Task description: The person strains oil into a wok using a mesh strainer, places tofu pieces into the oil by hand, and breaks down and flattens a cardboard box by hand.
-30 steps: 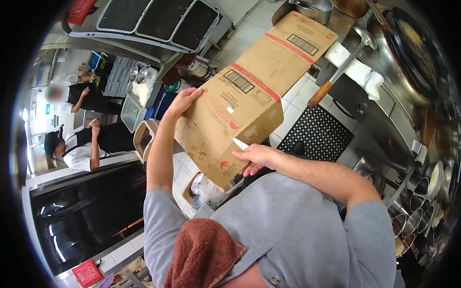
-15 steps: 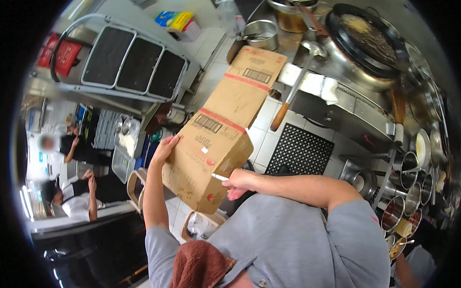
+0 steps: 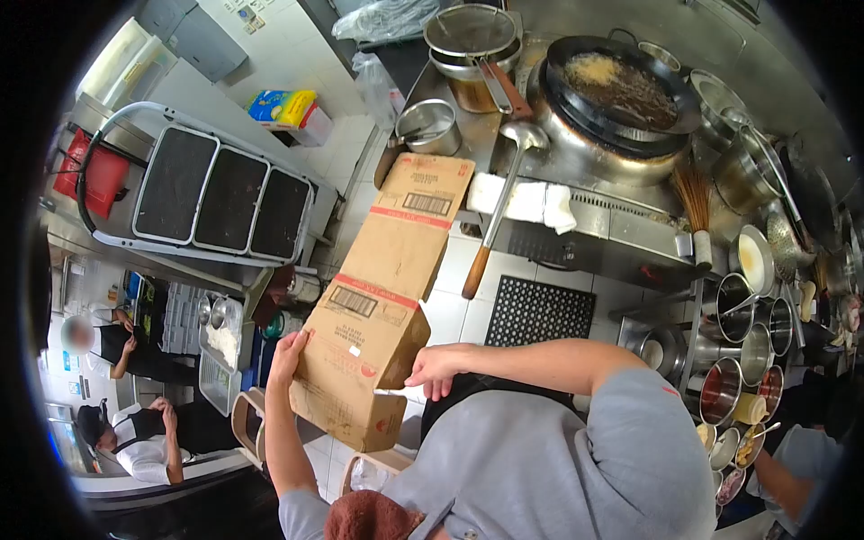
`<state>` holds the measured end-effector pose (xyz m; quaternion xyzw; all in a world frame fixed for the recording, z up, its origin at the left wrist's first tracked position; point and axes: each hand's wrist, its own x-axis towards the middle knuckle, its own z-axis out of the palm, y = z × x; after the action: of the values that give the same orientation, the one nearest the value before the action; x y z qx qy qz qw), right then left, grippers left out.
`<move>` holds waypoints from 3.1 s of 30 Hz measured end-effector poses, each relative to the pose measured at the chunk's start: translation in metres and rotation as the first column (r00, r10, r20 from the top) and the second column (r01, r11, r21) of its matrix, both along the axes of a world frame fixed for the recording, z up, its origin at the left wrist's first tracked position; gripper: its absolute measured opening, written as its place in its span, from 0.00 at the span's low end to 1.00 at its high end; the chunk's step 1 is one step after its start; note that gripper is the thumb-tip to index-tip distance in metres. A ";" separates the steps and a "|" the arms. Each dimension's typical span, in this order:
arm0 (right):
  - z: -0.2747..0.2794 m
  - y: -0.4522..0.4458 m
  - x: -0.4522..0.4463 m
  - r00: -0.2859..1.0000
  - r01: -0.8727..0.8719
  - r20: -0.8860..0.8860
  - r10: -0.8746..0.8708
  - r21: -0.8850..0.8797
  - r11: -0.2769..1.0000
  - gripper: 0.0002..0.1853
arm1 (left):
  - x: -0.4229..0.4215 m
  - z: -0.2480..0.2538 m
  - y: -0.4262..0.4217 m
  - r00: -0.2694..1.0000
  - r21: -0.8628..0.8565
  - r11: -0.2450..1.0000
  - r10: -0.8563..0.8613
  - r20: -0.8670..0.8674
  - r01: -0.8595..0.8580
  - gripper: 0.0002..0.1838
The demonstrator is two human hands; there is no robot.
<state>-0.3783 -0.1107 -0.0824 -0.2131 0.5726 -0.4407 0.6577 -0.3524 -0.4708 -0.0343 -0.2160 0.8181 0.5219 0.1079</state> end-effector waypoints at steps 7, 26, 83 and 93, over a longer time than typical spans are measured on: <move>0.027 0.065 -0.125 0.755 0.638 -0.041 -0.655 -0.187 0.747 0.15 | -0.006 0.007 -0.003 1.000 -0.053 0.999 -0.002 0.017 0.003 0.19; -0.052 0.073 -0.448 0.050 0.977 -0.420 -0.906 -0.166 0.131 0.13 | -0.023 0.011 -0.019 0.999 0.143 0.989 0.048 0.009 -0.049 0.16; -0.016 0.480 -0.049 -0.478 0.878 -0.456 -0.751 -0.248 -0.409 0.08 | -0.010 0.054 0.033 0.999 -0.117 0.992 -0.043 0.008 0.044 0.24; -0.062 0.499 -0.056 -0.588 0.809 -0.362 -0.724 -0.254 -0.530 0.10 | 0.003 0.054 0.035 0.999 -0.088 0.996 -0.029 -0.023 0.027 0.14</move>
<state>-0.4339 0.3887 -0.1443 0.3847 0.6163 -0.6619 -0.1845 -0.3499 -0.4360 0.0196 -0.2029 0.8445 0.4864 0.0958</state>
